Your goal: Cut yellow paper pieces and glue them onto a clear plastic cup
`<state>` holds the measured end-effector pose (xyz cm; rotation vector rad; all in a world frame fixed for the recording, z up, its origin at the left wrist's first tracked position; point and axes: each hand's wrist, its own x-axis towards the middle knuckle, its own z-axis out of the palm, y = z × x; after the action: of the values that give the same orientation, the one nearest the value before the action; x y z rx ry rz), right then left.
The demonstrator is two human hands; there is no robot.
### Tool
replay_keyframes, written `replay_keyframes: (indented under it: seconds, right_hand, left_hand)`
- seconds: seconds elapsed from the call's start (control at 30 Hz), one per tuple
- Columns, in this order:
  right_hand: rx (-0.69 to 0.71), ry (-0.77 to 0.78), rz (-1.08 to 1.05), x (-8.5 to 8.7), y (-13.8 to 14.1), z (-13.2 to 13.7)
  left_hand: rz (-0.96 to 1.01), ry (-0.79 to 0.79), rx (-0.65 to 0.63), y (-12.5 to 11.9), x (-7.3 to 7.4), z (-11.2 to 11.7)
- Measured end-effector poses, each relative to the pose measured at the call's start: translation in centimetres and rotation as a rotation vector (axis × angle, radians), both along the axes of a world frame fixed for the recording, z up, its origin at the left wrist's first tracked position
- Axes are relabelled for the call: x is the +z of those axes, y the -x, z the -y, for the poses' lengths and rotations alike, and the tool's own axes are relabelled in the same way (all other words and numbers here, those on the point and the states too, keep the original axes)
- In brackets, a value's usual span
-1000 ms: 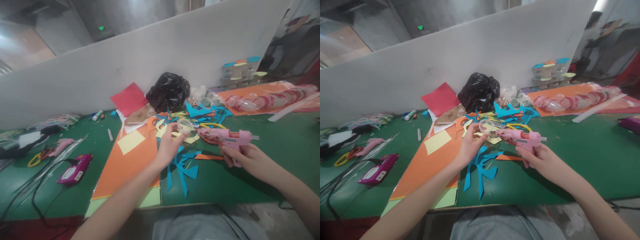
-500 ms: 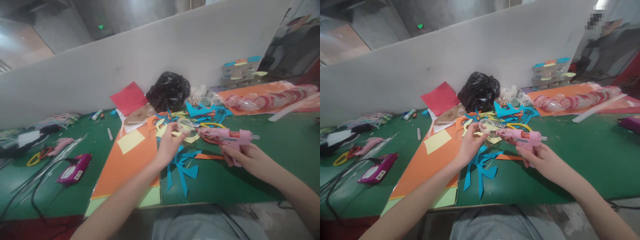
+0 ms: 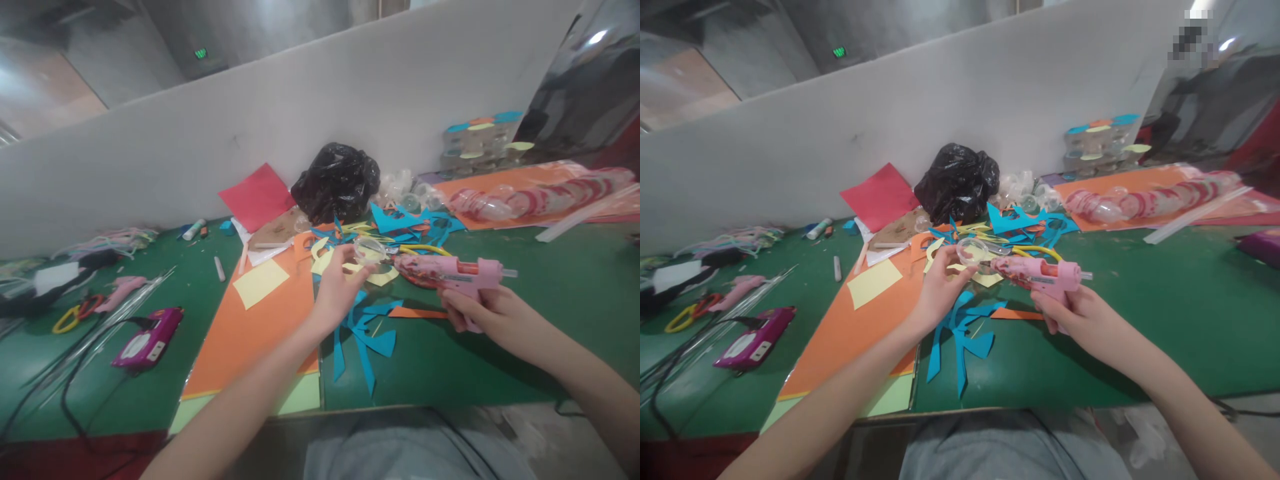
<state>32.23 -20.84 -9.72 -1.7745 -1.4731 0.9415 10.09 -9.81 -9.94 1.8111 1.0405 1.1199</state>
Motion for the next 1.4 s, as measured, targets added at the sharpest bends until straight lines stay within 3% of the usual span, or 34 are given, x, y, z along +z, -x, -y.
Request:
replay_keyframes:
  seconds: [0.23, 0.53, 0.97, 1.4]
  right_hand:
    - [-0.034, -0.018, -0.035, -0.9, -0.6, -0.3]
    - [-0.08, -0.068, -0.092, 0.6, -0.2, -0.3]
    - [-0.007, -0.12, -0.266, 0.5, -0.1, -0.7]
    - [0.029, -0.158, -0.187, 0.7, 0.1, -0.6]
  left_hand:
    - [0.01, -0.008, -0.019, 0.0, 0.3, 0.2]
    - [-0.007, -0.007, -0.058, 0.0, -0.1, 0.2]
    - [-0.038, -0.033, -0.14, -0.1, 0.1, 0.5]
    - [-0.099, -0.037, -0.166, -0.3, 0.1, 1.0]
